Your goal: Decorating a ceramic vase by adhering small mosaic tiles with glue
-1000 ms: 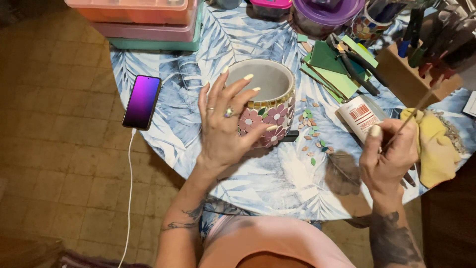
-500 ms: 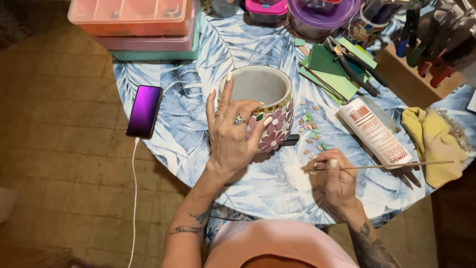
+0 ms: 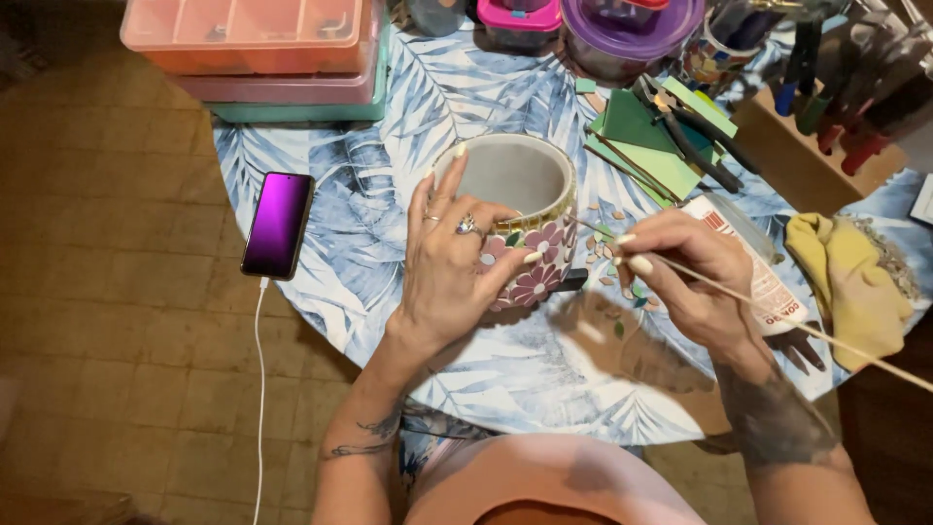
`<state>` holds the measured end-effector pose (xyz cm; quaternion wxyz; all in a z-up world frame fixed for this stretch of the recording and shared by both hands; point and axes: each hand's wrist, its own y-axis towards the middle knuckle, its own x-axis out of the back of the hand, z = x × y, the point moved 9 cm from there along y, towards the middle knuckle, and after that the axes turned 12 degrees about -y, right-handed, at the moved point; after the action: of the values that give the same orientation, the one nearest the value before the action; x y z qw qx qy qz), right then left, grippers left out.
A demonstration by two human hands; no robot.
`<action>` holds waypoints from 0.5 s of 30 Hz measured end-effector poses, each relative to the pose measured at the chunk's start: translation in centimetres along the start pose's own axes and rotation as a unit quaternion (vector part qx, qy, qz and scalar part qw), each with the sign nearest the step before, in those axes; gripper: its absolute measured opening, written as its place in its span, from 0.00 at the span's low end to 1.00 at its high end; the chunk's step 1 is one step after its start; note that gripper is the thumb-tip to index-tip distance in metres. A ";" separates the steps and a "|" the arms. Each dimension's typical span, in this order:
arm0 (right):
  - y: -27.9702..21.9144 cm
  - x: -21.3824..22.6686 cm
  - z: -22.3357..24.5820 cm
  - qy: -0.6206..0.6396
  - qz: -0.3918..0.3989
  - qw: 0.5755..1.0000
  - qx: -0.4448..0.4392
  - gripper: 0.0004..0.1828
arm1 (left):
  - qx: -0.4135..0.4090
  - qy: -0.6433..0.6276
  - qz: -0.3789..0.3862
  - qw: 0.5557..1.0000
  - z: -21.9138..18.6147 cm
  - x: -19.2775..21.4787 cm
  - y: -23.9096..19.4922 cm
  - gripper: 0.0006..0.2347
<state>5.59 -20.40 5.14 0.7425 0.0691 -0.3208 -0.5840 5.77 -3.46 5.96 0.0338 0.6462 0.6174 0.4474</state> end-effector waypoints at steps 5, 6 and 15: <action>3.1 -2.1 1.2 0.056 -0.030 0.994 0.092 0.14 | -0.003 -0.027 0.003 1.000 0.3 0.0 0.0 0.11; 3.3 -2.5 1.0 0.057 -0.024 0.994 0.093 0.14 | 0.000 -0.026 -0.002 1.000 0.4 0.1 0.0 0.11; 4.2 -4.1 0.8 -0.043 -0.039 0.986 0.159 0.15 | 0.017 -0.041 -0.011 0.999 1.6 0.0 -0.1 0.11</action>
<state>8.15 -15.17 6.22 0.6843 0.1736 -0.4383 -0.5563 6.70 -2.62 4.89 0.0532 0.6578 0.6297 0.4099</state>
